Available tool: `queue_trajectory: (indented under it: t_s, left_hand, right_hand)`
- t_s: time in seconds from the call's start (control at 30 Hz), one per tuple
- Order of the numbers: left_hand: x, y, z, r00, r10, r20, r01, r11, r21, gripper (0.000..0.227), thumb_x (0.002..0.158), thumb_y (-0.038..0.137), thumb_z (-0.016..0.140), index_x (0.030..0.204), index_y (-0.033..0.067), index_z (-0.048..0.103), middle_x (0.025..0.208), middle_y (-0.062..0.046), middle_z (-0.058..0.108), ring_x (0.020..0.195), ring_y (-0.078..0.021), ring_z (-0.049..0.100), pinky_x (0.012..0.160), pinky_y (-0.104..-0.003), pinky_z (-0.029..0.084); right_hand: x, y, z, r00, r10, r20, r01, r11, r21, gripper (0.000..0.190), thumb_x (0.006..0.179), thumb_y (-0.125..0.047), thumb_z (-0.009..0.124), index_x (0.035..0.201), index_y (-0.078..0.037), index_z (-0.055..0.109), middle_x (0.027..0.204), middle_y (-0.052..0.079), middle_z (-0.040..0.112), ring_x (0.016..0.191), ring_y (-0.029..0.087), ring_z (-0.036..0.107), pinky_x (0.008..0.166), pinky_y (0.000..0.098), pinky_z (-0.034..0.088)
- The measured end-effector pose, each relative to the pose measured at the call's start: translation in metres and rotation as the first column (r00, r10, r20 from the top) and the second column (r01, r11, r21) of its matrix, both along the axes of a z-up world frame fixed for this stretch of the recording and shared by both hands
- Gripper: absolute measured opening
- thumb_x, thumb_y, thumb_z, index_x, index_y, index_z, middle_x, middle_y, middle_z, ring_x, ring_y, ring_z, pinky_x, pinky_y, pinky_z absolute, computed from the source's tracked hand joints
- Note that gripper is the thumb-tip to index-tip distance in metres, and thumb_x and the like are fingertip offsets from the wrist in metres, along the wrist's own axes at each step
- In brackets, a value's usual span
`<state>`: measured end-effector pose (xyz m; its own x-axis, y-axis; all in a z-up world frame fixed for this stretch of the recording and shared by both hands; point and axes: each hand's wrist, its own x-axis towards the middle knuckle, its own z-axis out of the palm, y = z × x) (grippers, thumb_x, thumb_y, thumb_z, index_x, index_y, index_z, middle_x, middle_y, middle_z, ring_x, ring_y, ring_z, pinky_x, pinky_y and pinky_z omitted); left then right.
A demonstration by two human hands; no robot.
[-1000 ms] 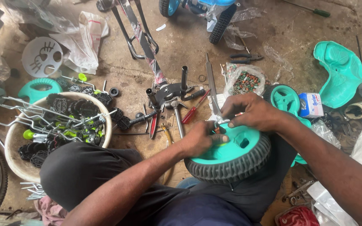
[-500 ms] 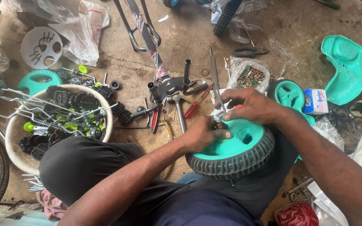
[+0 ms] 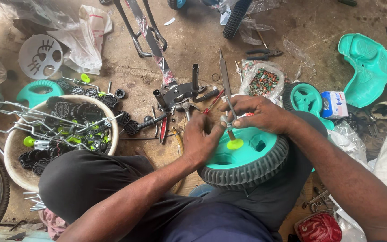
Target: The person assembles a child's tricycle by attaching a green wheel to the front fork. They insert the axle, secure it with a nut, and use a wrench to tighten the connection. The person then attaches the handlebars to the fork and tightens the bolts.
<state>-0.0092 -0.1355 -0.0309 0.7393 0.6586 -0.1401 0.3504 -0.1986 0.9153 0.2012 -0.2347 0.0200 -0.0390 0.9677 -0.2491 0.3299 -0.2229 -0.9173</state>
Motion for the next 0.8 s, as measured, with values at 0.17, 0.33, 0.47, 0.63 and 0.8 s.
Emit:
queue_trajectory:
  t_s: [0.17, 0.33, 0.47, 0.63, 0.8]
  left_hand:
    - [-0.002, 0.003, -0.009, 0.879, -0.234, 0.416, 0.095, 0.940, 0.329, 0.036, 0.103, 0.032, 0.065, 0.119, -0.0008, 0.066, 0.114, -0.020, 0.068, 0.111, -0.0315, 0.063, 0.094, -0.044, 0.049]
    - [0.008, 0.008, -0.023, 0.941, -0.312, 0.129, 0.330, 0.929, -0.166, 0.036, 0.100, 0.034, 0.063, 0.113, 0.0008, 0.066, 0.098, -0.012, 0.071, 0.093, -0.0197, 0.070, 0.082, -0.035, 0.055]
    - [0.006, 0.014, -0.038, 0.928, -0.263, 0.265, 0.354, 0.847, -0.396, 0.032, 0.105, 0.032, 0.058, 0.109, 0.0009, 0.062, 0.090, -0.007, 0.070, 0.083, -0.0152, 0.067, 0.076, -0.032, 0.056]
    - [-0.002, 0.013, -0.039, 0.923, -0.102, 0.371, 0.297, 0.804, -0.516, 0.027, 0.106, 0.028, 0.060, 0.107, 0.0008, 0.060, 0.087, -0.007, 0.066, 0.077, -0.0144, 0.062, 0.070, -0.030, 0.054]
    - [0.001, 0.036, -0.015, 0.855, 0.039, 0.517, 0.254, 0.837, -0.484, 0.023, 0.101, 0.022, 0.064, 0.108, 0.0006, 0.060, 0.091, -0.006, 0.065, 0.077, -0.0144, 0.064, 0.069, -0.030, 0.055]
  right_hand:
    - [-0.003, -0.002, -0.007, 0.998, -0.021, 0.052, 0.026, 0.996, -0.088, 0.023, 0.086, -0.018, 0.073, 0.106, -0.006, 0.077, 0.104, 0.009, 0.076, 0.102, 0.018, 0.071, 0.093, 0.0347, 0.055]
    - [-0.003, -0.020, 0.001, 0.897, -0.426, 0.121, 0.410, 0.902, 0.135, 0.021, 0.089, -0.014, 0.071, 0.107, -0.004, 0.074, 0.104, 0.005, 0.075, 0.098, 0.015, 0.070, 0.087, 0.0307, 0.057]
    - [-0.010, -0.057, 0.014, 0.725, -0.643, 0.245, 0.564, 0.759, 0.325, 0.015, 0.096, -0.009, 0.069, 0.110, -0.004, 0.071, 0.103, 0.007, 0.074, 0.096, 0.016, 0.071, 0.086, 0.0301, 0.056]
    - [-0.023, -0.083, 0.010, 0.577, -0.559, 0.595, 0.337, 0.827, 0.450, 0.016, 0.088, -0.007, 0.073, 0.104, -0.003, 0.072, 0.104, 0.011, 0.073, 0.097, 0.022, 0.071, 0.084, 0.0330, 0.056]
    - [-0.001, -0.093, 0.010, 0.691, -0.661, 0.291, 0.601, 0.750, 0.276, 0.021, 0.092, -0.011, 0.072, 0.111, -0.002, 0.074, 0.108, 0.008, 0.076, 0.100, 0.017, 0.073, 0.091, 0.0320, 0.058]
